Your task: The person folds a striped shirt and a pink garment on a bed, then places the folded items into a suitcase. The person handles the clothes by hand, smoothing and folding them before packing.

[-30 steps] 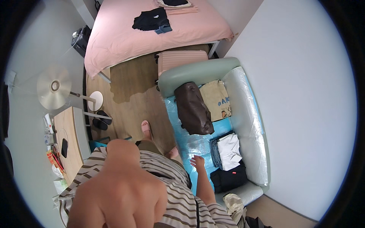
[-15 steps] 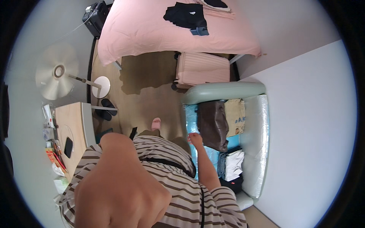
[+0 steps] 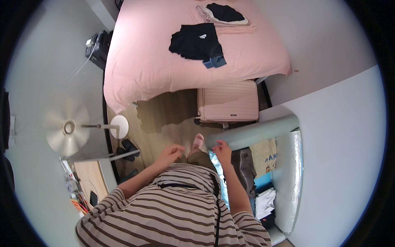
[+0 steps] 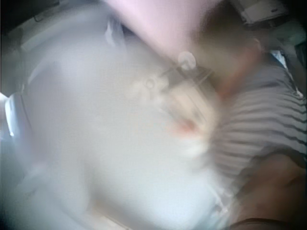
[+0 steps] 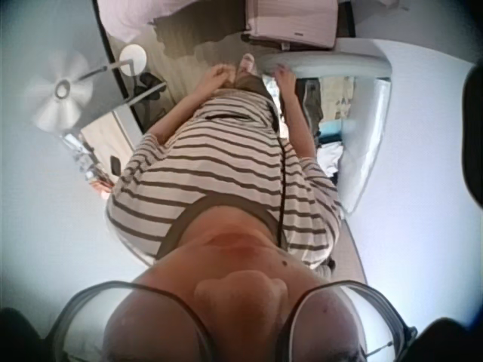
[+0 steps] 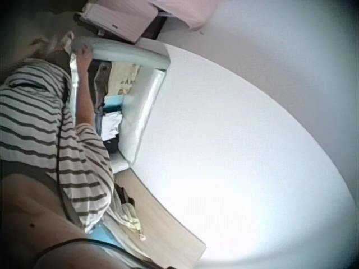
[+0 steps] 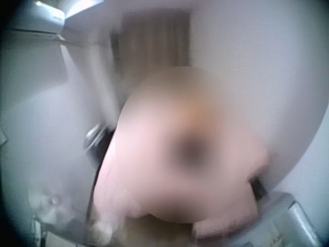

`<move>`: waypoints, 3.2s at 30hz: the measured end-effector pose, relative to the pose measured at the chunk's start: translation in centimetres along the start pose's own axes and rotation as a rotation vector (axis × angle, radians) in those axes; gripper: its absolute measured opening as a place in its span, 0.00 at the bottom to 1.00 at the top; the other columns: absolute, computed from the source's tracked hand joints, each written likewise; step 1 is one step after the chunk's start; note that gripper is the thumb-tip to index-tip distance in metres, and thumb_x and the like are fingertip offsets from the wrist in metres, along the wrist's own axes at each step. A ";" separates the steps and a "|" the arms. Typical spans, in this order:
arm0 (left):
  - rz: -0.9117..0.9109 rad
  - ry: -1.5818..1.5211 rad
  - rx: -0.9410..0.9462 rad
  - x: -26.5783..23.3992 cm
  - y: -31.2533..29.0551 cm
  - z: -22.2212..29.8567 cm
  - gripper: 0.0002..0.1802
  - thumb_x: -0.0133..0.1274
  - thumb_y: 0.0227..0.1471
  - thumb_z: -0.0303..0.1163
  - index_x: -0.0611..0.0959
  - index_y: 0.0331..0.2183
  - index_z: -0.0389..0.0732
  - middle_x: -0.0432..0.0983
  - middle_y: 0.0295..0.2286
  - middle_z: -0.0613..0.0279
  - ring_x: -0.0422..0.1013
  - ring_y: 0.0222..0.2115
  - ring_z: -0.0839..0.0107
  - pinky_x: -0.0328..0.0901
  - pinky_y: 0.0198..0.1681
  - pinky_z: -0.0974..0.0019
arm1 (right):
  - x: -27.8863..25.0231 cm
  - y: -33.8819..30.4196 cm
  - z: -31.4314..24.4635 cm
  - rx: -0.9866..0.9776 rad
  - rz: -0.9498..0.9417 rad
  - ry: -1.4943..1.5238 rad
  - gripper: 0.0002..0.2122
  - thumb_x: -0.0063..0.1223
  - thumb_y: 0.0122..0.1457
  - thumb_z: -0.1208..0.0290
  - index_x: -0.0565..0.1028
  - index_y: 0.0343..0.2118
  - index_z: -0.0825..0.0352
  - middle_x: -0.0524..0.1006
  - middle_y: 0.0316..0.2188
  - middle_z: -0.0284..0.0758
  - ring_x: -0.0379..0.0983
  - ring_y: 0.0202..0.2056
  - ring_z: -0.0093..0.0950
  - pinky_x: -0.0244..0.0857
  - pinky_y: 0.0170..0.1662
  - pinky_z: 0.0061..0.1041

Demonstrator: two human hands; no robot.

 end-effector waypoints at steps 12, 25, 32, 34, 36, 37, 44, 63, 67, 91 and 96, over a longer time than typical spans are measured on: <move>0.293 -0.329 -0.029 -8.3 14.2 8.7 0.12 0.46 0.54 0.27 0.76 0.40 0.35 0.70 0.24 0.67 0.64 0.23 0.81 0.59 0.26 0.77 | -3.0 6.8 -0.2 0.839 -0.095 0.029 0.13 0.48 0.56 0.58 0.74 0.37 0.61 0.77 0.21 0.45 0.77 0.20 0.38 0.71 0.22 0.35; 0.095 0.050 0.109 -21.5 33.6 21.5 0.12 0.45 0.53 0.26 0.76 0.39 0.33 0.74 0.26 0.64 0.67 0.27 0.79 0.63 0.31 0.76 | -3.1 6.3 -1.2 0.927 0.129 -0.058 0.15 0.46 0.57 0.59 0.77 0.30 0.66 0.74 0.13 0.43 0.75 0.14 0.33 0.70 0.15 0.28; -0.080 0.187 0.143 -19.2 35.7 21.8 0.14 0.44 0.50 0.22 0.75 0.40 0.33 0.73 0.26 0.63 0.68 0.28 0.79 0.63 0.34 0.76 | -3.1 6.5 -2.4 0.946 0.165 -0.060 0.14 0.47 0.55 0.60 0.79 0.28 0.66 0.75 0.13 0.44 0.75 0.15 0.34 0.70 0.16 0.29; -0.179 0.206 0.104 -18.3 35.7 21.0 0.14 0.43 0.50 0.21 0.75 0.41 0.33 0.73 0.26 0.63 0.68 0.28 0.78 0.63 0.34 0.76 | -3.0 7.0 -2.5 0.982 0.159 -0.072 0.14 0.47 0.54 0.61 0.79 0.27 0.66 0.75 0.13 0.44 0.75 0.15 0.34 0.70 0.16 0.29; -0.204 0.279 0.104 -18.1 36.5 20.6 0.14 0.43 0.49 0.21 0.75 0.40 0.33 0.74 0.26 0.62 0.68 0.27 0.78 0.64 0.33 0.76 | -3.0 6.9 -2.9 0.981 0.184 -0.059 0.13 0.48 0.54 0.62 0.79 0.26 0.67 0.75 0.13 0.44 0.75 0.14 0.35 0.70 0.16 0.30; -0.217 0.315 0.104 -18.0 36.9 20.4 0.14 0.43 0.49 0.21 0.75 0.40 0.33 0.74 0.26 0.62 0.68 0.26 0.78 0.64 0.32 0.75 | -3.0 7.0 -2.6 0.967 0.182 -0.062 0.13 0.47 0.54 0.62 0.79 0.26 0.67 0.74 0.13 0.44 0.75 0.14 0.34 0.70 0.16 0.29; -0.180 0.481 0.284 -18.4 40.1 22.4 0.13 0.48 0.48 0.27 0.78 0.38 0.35 0.77 0.25 0.55 0.73 0.25 0.69 0.67 0.31 0.69 | -3.0 7.2 -3.1 0.964 0.181 -0.079 0.15 0.45 0.56 0.62 0.79 0.26 0.68 0.74 0.12 0.42 0.75 0.14 0.33 0.70 0.16 0.28; -0.340 0.749 0.172 -16.1 37.0 22.0 0.13 0.51 0.48 0.30 0.78 0.37 0.35 0.78 0.27 0.51 0.75 0.28 0.61 0.68 0.33 0.64 | -3.4 6.7 -1.9 0.996 0.169 -0.058 0.19 0.46 0.58 0.56 0.80 0.23 0.66 0.72 0.10 0.41 0.72 0.11 0.31 0.70 0.15 0.29; -0.313 0.824 0.197 -17.0 37.1 23.1 0.13 0.50 0.48 0.31 0.78 0.37 0.35 0.77 0.27 0.52 0.75 0.28 0.60 0.68 0.33 0.63 | -3.2 6.9 -2.0 1.001 0.177 -0.056 0.19 0.46 0.58 0.56 0.80 0.24 0.67 0.72 0.10 0.42 0.72 0.11 0.32 0.69 0.14 0.29; 0.241 0.203 -0.040 -24.0 60.2 21.0 0.44 0.70 0.35 0.43 0.70 0.48 0.27 0.72 0.45 0.47 0.70 0.44 0.61 0.65 0.48 0.64 | 0.8 49.4 -23.4 0.343 0.319 0.284 0.08 0.49 0.59 0.66 0.72 0.29 0.65 0.70 0.19 0.29 0.67 0.19 0.19 0.64 0.24 0.19; 0.092 -0.138 -0.178 -20.2 62.4 21.9 0.39 0.67 0.38 0.32 0.69 0.51 0.31 0.72 0.46 0.53 0.69 0.45 0.64 0.64 0.51 0.65 | -3.9 69.8 -34.5 0.057 0.293 0.704 0.21 0.47 0.60 0.58 0.67 0.51 0.68 0.72 0.41 0.41 0.70 0.43 0.30 0.67 0.44 0.29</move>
Point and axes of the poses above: each hand's wrist, its own y-axis towards the middle knuckle, its own x-axis out of the palm, z = x × y, the point moved 6 cm from there along y, towards the middle knuckle
